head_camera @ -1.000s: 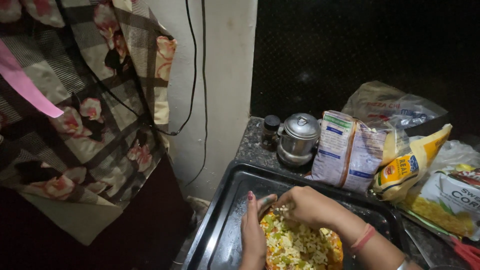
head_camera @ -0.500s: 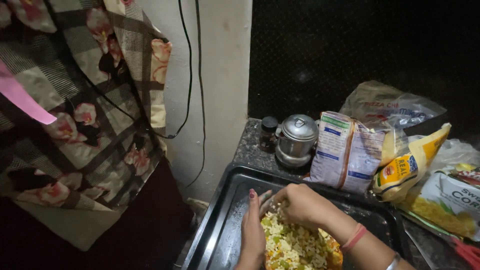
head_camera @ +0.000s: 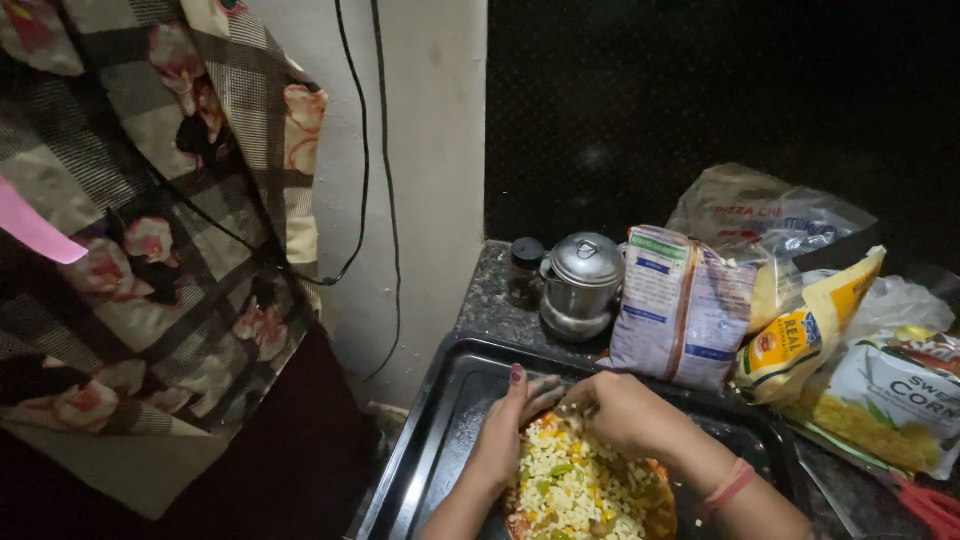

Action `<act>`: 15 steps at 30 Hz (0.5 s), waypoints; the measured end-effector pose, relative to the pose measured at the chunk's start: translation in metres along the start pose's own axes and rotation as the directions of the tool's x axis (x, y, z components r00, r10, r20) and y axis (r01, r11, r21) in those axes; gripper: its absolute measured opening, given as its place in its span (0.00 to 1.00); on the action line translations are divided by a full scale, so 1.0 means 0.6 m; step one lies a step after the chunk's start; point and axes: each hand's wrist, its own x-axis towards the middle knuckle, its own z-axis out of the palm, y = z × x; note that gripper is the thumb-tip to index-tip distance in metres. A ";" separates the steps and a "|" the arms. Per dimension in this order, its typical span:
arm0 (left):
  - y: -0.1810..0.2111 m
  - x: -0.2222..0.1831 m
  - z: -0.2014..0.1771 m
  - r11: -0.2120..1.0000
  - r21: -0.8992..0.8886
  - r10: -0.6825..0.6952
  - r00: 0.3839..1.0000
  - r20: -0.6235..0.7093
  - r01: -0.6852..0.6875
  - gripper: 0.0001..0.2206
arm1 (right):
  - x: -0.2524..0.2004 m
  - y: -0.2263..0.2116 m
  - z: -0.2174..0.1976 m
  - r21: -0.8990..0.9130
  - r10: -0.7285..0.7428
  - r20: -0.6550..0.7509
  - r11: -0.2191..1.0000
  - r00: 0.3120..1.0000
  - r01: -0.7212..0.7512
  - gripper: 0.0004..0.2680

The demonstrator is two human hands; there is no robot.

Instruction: Adding toppings and seasoning to a pizza base on a baking tray.

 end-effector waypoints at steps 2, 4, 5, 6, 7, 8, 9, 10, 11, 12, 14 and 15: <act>-0.003 0.013 -0.005 1.000 0.013 -0.014 0.999 0.053 0.013 0.43 | -0.004 0.001 -0.005 0.035 0.003 -0.053 0.999 0.999 -0.001 0.13; 0.002 0.019 -0.005 0.999 0.023 -0.031 0.996 0.085 0.029 0.43 | -0.013 -0.004 -0.010 0.046 0.023 -0.100 0.999 0.995 -0.018 0.11; 0.004 0.022 -0.004 0.999 0.032 -0.048 0.992 0.115 0.044 0.43 | -0.018 -0.006 -0.012 0.057 0.043 -0.145 0.998 0.988 -0.035 0.10; 0.013 0.022 -0.001 0.999 0.031 -0.048 0.992 0.116 0.045 0.43 | -0.020 -0.001 -0.011 0.056 0.044 -0.146 0.998 0.988 -0.036 0.10; 0.022 0.022 0.002 0.996 0.070 -0.073 0.987 0.141 0.064 0.44 | -0.022 0.003 -0.009 0.078 0.017 -0.119 0.997 0.993 -0.008 0.11; 0.032 0.021 0.004 0.991 0.110 -0.099 0.981 0.164 0.082 0.44 | -0.023 0.006 -0.007 0.101 -0.011 -0.091 0.995 0.996 0.020 0.13; 0.025 0.029 0.003 0.991 0.109 -0.098 0.981 0.165 0.080 0.44 | -0.028 0.009 -0.006 0.100 -0.011 -0.093 0.995 0.996 0.021 0.13; 0.019 0.036 0.002 0.987 0.127 -0.118 0.975 0.191 0.095 0.44 | -0.033 0.011 -0.004 0.080 -0.009 -0.093 0.997 0.996 0.017 0.14; 0.011 0.042 0.000 0.983 0.145 -0.139 0.967 0.215 0.109 0.45 | -0.039 0.014 -0.002 0.061 -0.007 -0.092 0.998 0.996 0.013 0.15; 0.020 0.042 0.004 0.984 0.144 -0.138 0.967 0.215 0.108 0.45 | -0.052 0.000 -0.011 0.060 -0.008 -0.092 0.998 0.996 0.013 0.15; 0.035 0.041 0.013 0.971 0.146 -0.219 0.950 0.222 0.190 0.45 | -0.080 -0.027 -0.027 0.029 0.088 -0.184 0.996 0.979 -0.084 0.11; 0.027 0.047 0.010 0.971 0.145 -0.218 0.950 0.222 0.189 0.45 | -0.078 -0.013 -0.020 0.028 0.088 -0.184 0.996 0.979 -0.084 0.11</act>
